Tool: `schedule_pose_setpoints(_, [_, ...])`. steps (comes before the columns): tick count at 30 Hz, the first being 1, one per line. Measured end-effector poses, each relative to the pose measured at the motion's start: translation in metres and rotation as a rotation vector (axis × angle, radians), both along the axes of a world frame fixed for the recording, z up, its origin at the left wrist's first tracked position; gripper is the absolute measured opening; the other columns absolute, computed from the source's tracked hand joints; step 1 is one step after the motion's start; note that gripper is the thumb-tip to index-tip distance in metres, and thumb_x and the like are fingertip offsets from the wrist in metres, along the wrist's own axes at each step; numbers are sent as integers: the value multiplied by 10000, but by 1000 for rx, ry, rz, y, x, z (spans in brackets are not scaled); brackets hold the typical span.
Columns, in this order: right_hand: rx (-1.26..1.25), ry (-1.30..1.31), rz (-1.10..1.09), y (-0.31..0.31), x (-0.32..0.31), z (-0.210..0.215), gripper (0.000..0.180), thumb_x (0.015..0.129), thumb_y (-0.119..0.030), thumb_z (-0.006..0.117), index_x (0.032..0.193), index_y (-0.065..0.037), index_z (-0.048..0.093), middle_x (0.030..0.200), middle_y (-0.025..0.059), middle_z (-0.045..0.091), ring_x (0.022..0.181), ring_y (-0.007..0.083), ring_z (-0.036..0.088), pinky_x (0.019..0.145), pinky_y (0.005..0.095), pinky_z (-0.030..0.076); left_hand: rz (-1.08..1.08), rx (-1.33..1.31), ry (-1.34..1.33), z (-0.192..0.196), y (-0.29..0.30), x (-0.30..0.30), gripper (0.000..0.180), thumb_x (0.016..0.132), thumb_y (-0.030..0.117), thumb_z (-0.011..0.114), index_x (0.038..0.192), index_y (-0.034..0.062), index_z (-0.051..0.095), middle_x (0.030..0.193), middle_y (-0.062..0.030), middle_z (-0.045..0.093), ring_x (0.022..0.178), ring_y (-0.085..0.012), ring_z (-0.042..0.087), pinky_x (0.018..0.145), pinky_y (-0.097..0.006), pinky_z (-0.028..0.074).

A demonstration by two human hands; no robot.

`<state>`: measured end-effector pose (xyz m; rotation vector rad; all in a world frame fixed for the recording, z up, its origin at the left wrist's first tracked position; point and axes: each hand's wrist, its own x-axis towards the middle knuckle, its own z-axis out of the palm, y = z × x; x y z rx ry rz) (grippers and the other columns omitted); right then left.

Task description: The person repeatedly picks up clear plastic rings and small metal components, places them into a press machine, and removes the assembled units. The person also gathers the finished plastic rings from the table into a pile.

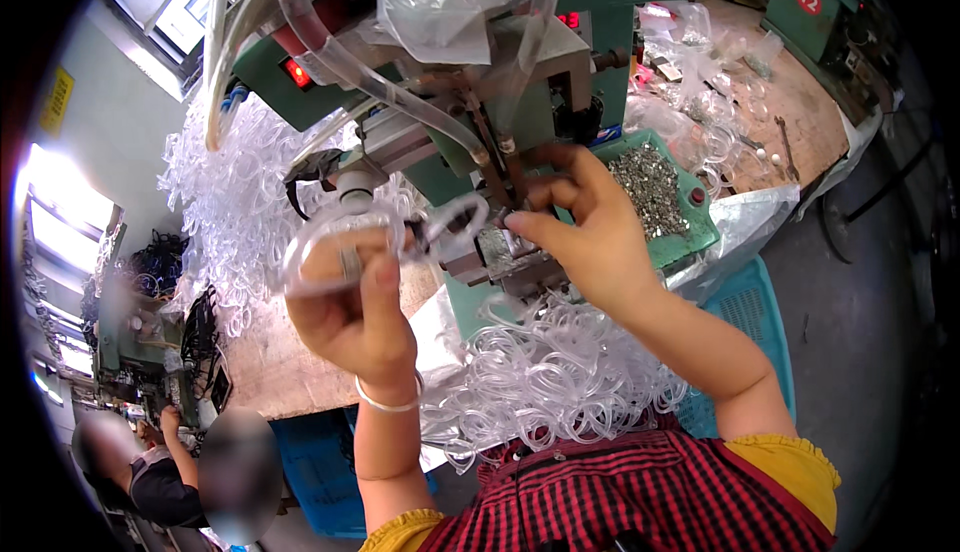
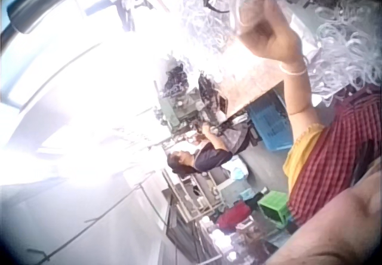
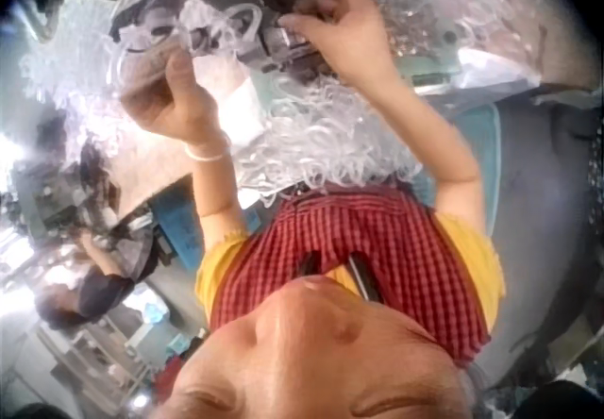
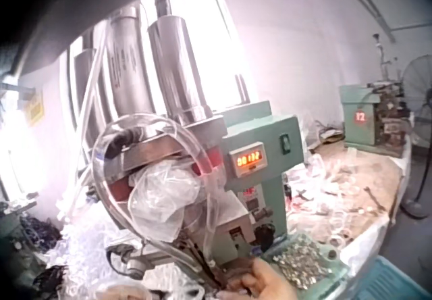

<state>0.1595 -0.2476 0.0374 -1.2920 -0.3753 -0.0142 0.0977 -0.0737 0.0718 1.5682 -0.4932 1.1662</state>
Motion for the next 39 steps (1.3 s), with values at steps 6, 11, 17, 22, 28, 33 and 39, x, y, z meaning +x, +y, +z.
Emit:
schedule_pose_setpoints(6, [-118,61,-28,-14,-1,-6,114,841,-46,677,929,15,719,994,85,708,914,109,635,823,253,481,32,-90,33,-26,18,-12,75,962,44,557,1036,46,547,904,-121,631,788,-182,619,704,-297,536])
schedule_pose_setpoints(11, [-154,-207,-125,-5,5,-15,242,826,-9,677,1064,32,655,1007,94,688,946,123,630,847,275,487,-134,-14,-28,16,8,-29,119,988,74,540,1101,38,546,995,-128,632,868,-182,629,772,-335,580])
schedule_pose_setpoints(17, [173,-29,-88,7,-10,-11,515,790,49,688,1263,47,484,1001,92,667,939,124,614,830,267,483,-7,-148,82,20,17,13,94,943,52,629,986,15,553,905,-102,649,802,-178,658,687,-335,598])
schedule_pose_setpoints(22, [254,92,-90,7,-9,-9,513,787,56,694,1261,39,496,989,79,666,962,119,606,842,240,462,9,-142,101,25,7,18,100,940,57,637,961,7,553,889,-93,641,770,-163,655,633,-345,615])
schedule_pose_setpoints(28, [21,-31,59,2,-48,18,673,807,-56,686,1416,12,409,1366,149,514,1277,269,501,1067,403,391,-199,-263,169,10,4,-26,133,890,-53,645,962,21,561,914,-97,677,850,-157,657,774,-278,529])
schedule_pose_setpoints(33, [-715,-411,-470,-79,23,-66,339,850,-46,625,1185,7,626,1232,142,628,1160,275,583,1032,366,416,101,-157,512,-43,107,-43,87,998,102,550,951,43,596,894,-56,672,805,-136,626,748,-268,500])
schedule_pose_setpoints(39, [-710,-394,-593,-143,38,-137,294,922,2,506,1199,43,596,1188,140,627,1117,249,580,1007,342,414,609,-444,353,-40,393,-64,247,1038,212,459,863,59,543,786,-34,588,658,-114,544,624,-275,496])
